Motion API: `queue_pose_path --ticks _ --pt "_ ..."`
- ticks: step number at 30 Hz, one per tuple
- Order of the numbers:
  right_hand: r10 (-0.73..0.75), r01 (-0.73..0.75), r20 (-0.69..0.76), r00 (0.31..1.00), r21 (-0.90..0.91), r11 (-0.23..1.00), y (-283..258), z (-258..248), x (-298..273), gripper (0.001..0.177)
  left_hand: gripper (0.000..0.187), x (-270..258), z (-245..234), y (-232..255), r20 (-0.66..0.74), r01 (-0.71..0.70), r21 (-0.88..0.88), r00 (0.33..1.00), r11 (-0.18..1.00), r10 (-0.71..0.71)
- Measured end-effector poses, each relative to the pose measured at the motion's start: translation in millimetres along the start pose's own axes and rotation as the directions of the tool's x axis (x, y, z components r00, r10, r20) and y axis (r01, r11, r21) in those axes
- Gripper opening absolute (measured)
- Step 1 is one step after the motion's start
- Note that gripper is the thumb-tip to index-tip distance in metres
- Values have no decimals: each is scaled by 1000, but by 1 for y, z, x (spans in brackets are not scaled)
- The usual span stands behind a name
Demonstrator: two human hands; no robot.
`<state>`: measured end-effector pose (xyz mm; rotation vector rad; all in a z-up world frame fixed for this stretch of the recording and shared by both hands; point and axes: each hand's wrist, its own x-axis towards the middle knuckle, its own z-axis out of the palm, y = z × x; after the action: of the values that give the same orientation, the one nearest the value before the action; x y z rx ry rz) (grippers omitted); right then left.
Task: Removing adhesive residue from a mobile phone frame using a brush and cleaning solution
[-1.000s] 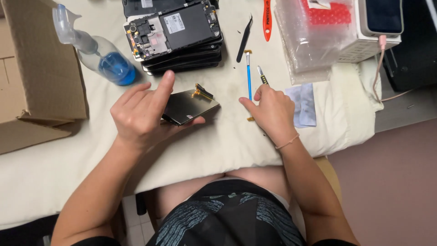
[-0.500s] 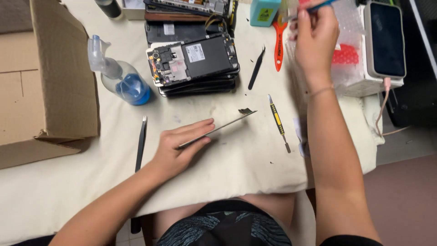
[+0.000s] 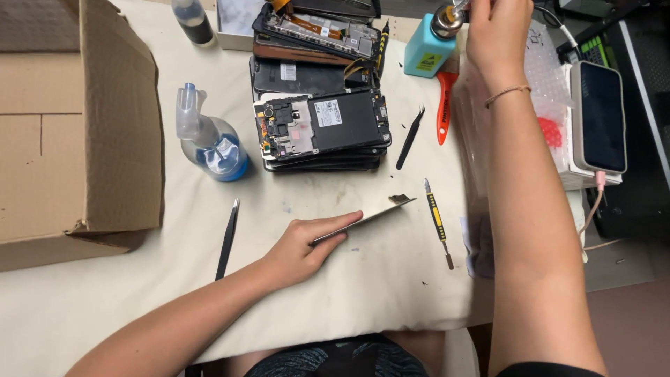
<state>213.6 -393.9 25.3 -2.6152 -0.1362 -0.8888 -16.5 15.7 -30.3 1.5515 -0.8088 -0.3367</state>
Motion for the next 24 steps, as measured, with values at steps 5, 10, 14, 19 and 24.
queue_pose_path --ticks 5,10,14,19,24 --pt "125 -137 128 984 89 987 -31 -16 1 42 39 2 -2 2 -49 -21 -20 999 1000 20" --pt "88 -90 26 996 81 993 -8 -7 -1 40 45 1 -2 4 -15 46 13 999 999 -45" --pt "72 -112 116 991 390 914 -47 -15 2 26 48 1 -11 10 12 127 -15 992 992 -127" --pt "50 -24 -21 999 645 763 -86 -52 -58 15 59 0 -10 14 123 110 -155 988 982 -91" --pt "218 -195 67 974 742 641 -183 -88 -166 15 47 8 19 8 -66 115 -140 990 984 -125"
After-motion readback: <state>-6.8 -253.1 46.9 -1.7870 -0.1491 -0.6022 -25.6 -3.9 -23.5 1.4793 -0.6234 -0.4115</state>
